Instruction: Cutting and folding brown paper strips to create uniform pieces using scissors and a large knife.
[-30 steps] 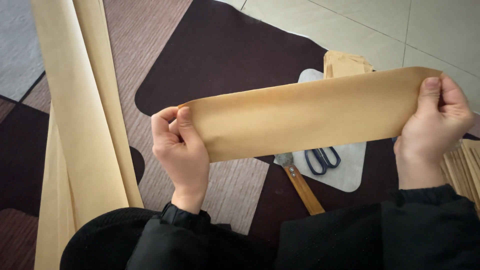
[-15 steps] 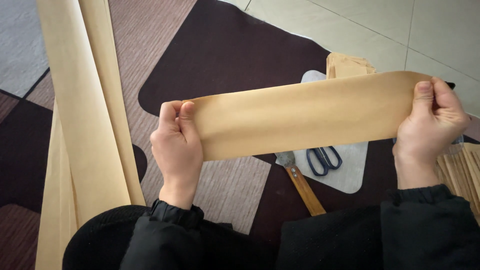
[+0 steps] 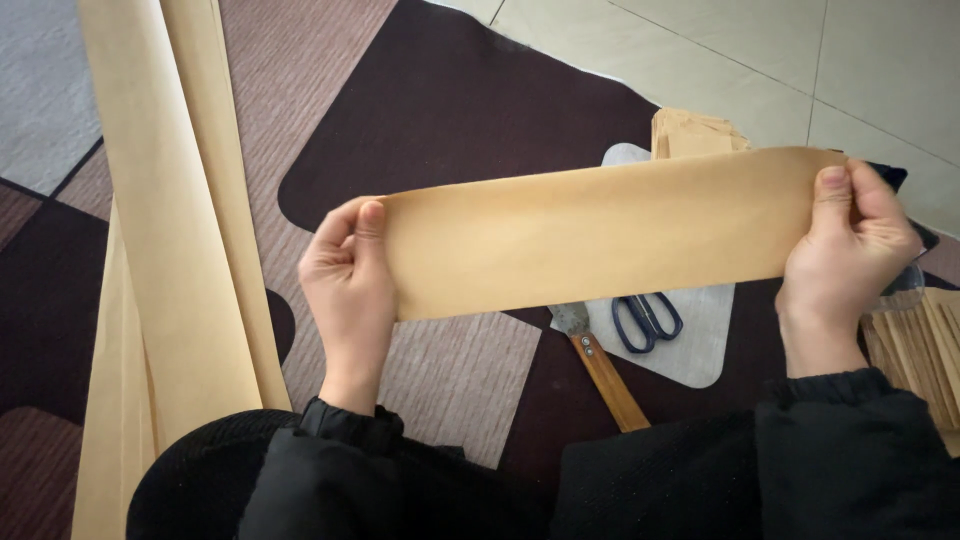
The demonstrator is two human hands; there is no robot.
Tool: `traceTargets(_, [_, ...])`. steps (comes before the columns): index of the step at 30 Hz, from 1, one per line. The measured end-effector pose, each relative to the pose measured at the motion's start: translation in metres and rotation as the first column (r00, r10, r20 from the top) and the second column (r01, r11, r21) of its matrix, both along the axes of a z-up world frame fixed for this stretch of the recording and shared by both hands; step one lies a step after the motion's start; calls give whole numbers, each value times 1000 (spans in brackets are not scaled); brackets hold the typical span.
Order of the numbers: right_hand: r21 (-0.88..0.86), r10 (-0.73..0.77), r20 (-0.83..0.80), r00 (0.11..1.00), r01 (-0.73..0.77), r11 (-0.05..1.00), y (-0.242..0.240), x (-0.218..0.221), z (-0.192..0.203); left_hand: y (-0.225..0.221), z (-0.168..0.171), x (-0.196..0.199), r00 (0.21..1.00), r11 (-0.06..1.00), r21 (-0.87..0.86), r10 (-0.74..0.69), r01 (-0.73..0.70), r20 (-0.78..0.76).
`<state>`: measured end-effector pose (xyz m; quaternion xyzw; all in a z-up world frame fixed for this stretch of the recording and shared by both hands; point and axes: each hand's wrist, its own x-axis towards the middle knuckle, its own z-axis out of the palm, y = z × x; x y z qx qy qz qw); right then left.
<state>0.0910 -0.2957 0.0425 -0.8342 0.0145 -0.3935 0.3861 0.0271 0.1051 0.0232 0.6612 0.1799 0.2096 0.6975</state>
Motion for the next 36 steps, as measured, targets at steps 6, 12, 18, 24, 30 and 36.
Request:
traceTargets(6, [118,-29,-34,999,32,992,-15,10,-11,0,-15,3,979,979,62,-192,196,-70])
traceTargets(12, [94,8,-38,999,-4,996,-12,11,-13,-3,-1,-1,999,997,77,-26,29,-40])
traceTargets(18, [214,-8,-82,997,25,977,-1,8,-13,1,12,-2,963,983,-175,12,-61,-268])
traceTargets(24, [125,37,-164,986,-17,992,-5,-1,-18,6,16,-13,995,1000,5,-1,2,-98])
traceTargets(30, [-533,132,56,990,-82,842,36,-22,-5,10,25,-38,954,836,523,3,-168,301])
traceTargets(36, [-615,312,156,937,-155,773,166,-93,45,-24,50,-53,845,578,777,-262,-249,466])
